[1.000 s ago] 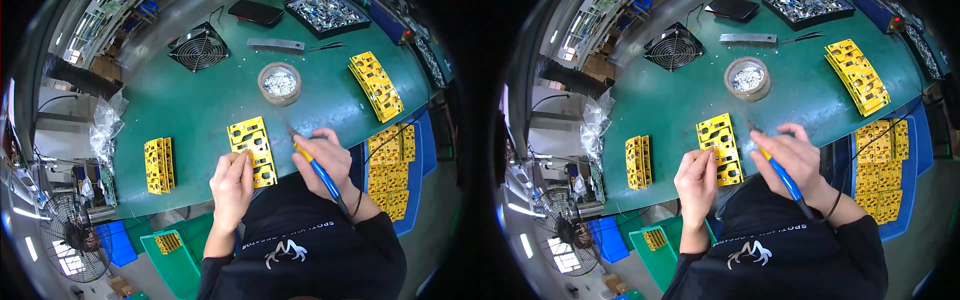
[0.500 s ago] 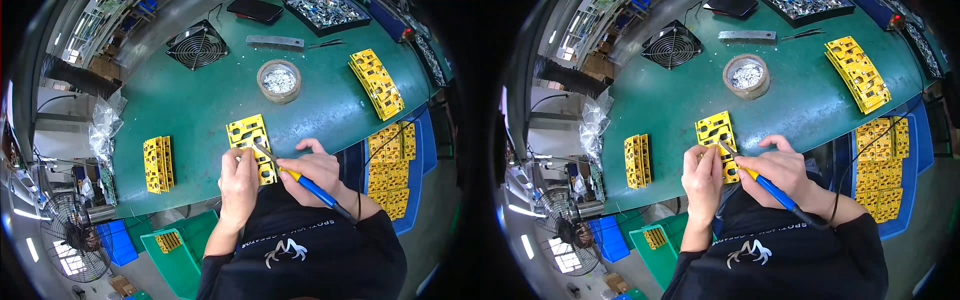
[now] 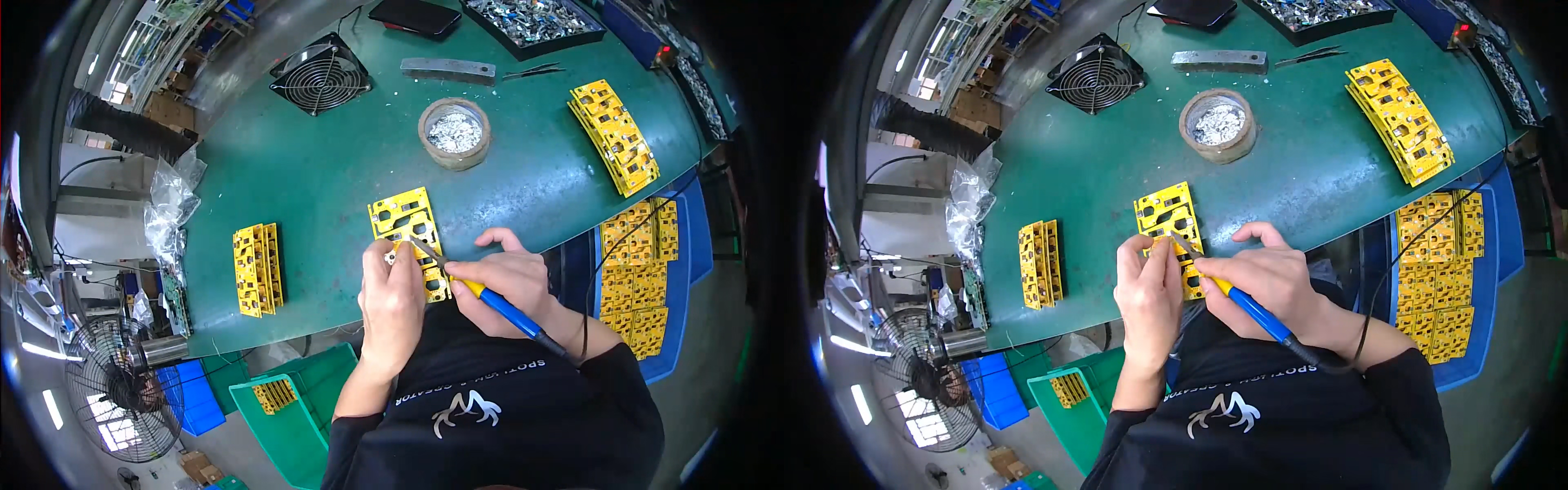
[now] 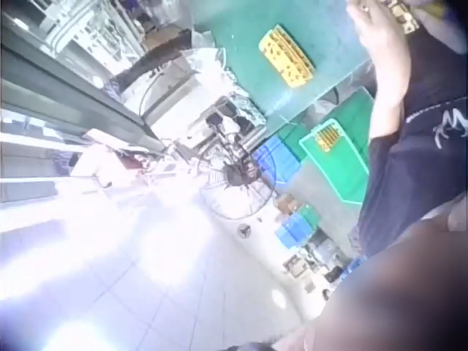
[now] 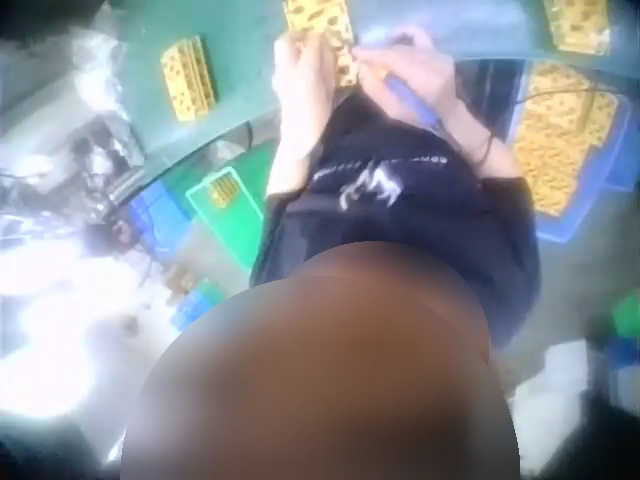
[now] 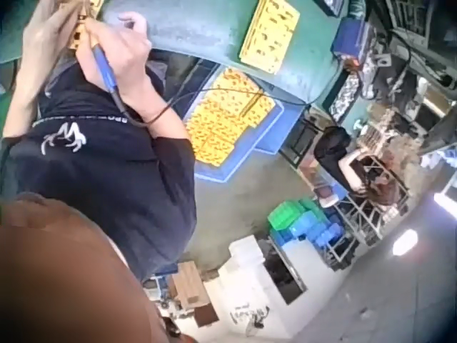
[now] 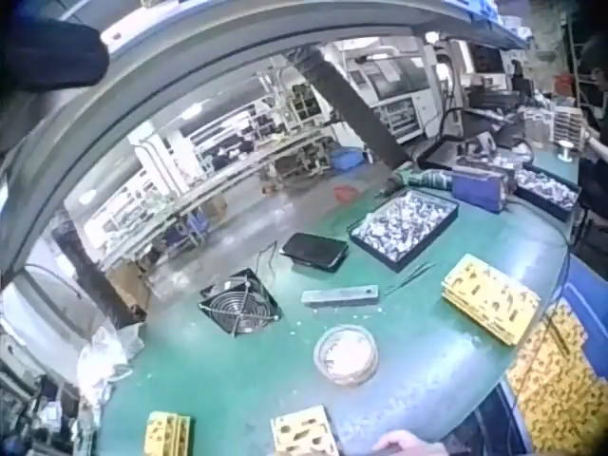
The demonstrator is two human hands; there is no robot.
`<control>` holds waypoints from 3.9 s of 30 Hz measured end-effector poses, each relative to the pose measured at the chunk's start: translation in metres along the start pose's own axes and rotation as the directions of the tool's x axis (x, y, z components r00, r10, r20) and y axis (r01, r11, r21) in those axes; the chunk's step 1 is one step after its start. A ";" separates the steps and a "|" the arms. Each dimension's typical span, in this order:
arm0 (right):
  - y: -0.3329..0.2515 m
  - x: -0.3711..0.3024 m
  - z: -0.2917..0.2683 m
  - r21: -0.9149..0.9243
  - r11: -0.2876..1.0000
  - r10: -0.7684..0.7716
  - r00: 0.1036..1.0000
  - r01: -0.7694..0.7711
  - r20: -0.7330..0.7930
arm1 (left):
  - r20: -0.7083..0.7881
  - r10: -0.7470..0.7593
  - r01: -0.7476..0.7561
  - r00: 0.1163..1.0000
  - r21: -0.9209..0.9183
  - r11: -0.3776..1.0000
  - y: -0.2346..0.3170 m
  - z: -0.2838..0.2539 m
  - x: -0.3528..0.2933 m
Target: The person solders components onto multiple printed circuit boards using a soldering iron and solder wire, with pliers to manipulate the components.
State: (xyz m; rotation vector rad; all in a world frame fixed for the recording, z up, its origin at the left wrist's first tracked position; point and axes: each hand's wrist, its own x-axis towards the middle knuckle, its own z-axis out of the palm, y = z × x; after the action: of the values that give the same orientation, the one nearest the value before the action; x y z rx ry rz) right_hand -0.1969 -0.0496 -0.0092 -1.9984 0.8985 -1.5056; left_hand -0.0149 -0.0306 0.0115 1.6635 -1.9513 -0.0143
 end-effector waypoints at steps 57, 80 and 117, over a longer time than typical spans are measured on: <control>-0.006 -0.002 0.000 0.016 0.998 -0.067 0.998 0.067 0.004 | -0.092 0.024 -0.023 0.995 0.011 1.000 -0.005 -0.001 -0.031; -0.005 -0.001 0.003 0.015 0.998 -0.069 0.998 0.069 0.014 | 0.021 -0.035 0.036 0.999 -0.012 0.999 -0.016 -0.010 -0.025; 0.013 0.009 0.000 -0.168 0.986 0.012 0.987 0.015 0.160 | -0.185 -0.101 0.113 0.978 0.054 0.992 -0.041 -0.046 -0.019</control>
State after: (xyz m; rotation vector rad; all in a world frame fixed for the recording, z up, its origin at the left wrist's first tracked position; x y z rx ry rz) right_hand -0.1980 -0.0652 -0.0130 -2.2052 0.9852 -1.2844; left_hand 0.0426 -0.0068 0.0279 1.7448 -1.7419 0.1566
